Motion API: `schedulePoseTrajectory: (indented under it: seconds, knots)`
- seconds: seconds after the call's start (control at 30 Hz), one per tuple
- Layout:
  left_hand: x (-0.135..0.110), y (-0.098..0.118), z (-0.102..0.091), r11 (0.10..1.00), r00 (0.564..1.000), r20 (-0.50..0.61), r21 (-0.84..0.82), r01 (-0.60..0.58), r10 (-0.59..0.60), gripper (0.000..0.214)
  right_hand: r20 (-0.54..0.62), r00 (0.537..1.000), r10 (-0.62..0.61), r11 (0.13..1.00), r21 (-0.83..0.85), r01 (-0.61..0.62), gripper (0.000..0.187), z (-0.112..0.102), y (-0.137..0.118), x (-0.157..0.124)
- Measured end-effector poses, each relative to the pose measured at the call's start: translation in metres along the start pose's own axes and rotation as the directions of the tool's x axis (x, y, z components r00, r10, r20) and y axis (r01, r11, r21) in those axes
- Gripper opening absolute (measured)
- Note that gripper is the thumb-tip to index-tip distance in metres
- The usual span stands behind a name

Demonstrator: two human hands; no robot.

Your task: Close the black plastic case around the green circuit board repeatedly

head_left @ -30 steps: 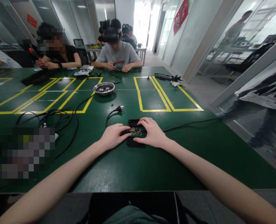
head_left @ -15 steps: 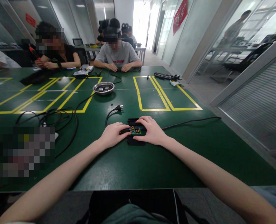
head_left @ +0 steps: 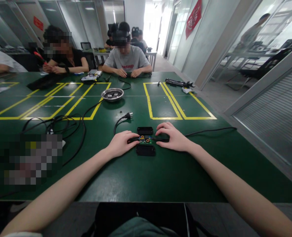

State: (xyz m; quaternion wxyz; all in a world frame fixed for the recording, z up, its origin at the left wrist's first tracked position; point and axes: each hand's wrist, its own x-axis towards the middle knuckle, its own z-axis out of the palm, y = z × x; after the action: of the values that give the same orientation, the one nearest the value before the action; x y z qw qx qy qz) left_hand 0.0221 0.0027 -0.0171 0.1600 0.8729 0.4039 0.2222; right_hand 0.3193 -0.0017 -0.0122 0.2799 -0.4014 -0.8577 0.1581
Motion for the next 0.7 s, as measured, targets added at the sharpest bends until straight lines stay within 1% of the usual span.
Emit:
schedulePoseTrajectory:
  seconds: [0.03,0.1,0.2,0.3,0.37,0.43,0.53,0.63,0.7]
  knots:
    - [0.000,-0.002,-0.002,0.999,1.000,-0.013,-0.032,-0.012,0.012,0.020,0.037,0.999,-0.027,1.000,0.000,0.027,0.012,-0.003,0.003,0.000]
    - [-0.002,-0.005,-0.006,0.996,0.998,-0.042,-0.081,-0.049,0.045,0.018,0.064,0.996,-0.055,0.998,0.017,0.054,0.008,-0.006,0.005,-0.001]
    - [-0.003,-0.010,-0.014,0.988,0.992,-0.089,-0.122,-0.098,0.087,0.020,0.039,0.999,-0.024,0.999,0.038,0.022,0.013,-0.007,0.002,-0.001]
    - [-0.005,-0.008,-0.020,0.986,0.988,-0.127,-0.131,-0.106,0.090,0.026,-0.001,1.000,0.015,1.000,0.026,-0.015,0.015,-0.010,-0.005,-0.002]
    - [-0.005,-0.004,-0.023,0.986,0.985,-0.135,-0.117,-0.120,0.104,0.029,-0.024,1.000,-0.012,0.999,0.039,0.013,0.016,-0.013,-0.011,-0.003]
    - [-0.006,-0.002,-0.023,0.987,0.983,-0.140,-0.091,-0.132,0.118,0.039,-0.024,0.998,-0.051,0.995,0.080,0.052,0.017,-0.015,-0.017,-0.004]
    - [-0.007,-0.002,-0.022,0.990,0.986,-0.122,-0.072,-0.119,0.110,0.052,0.026,0.996,-0.091,0.987,0.138,0.086,0.019,-0.013,-0.025,-0.005]
    - [-0.007,-0.005,-0.020,0.993,0.994,-0.056,-0.075,-0.093,0.089,0.053,0.103,0.989,-0.111,0.985,0.146,0.095,0.021,-0.010,-0.029,-0.006]
    - [-0.007,-0.006,-0.018,0.994,0.997,-0.013,-0.070,-0.081,0.080,0.053,0.149,0.984,-0.100,0.988,0.130,0.081,0.021,-0.009,-0.028,-0.005]
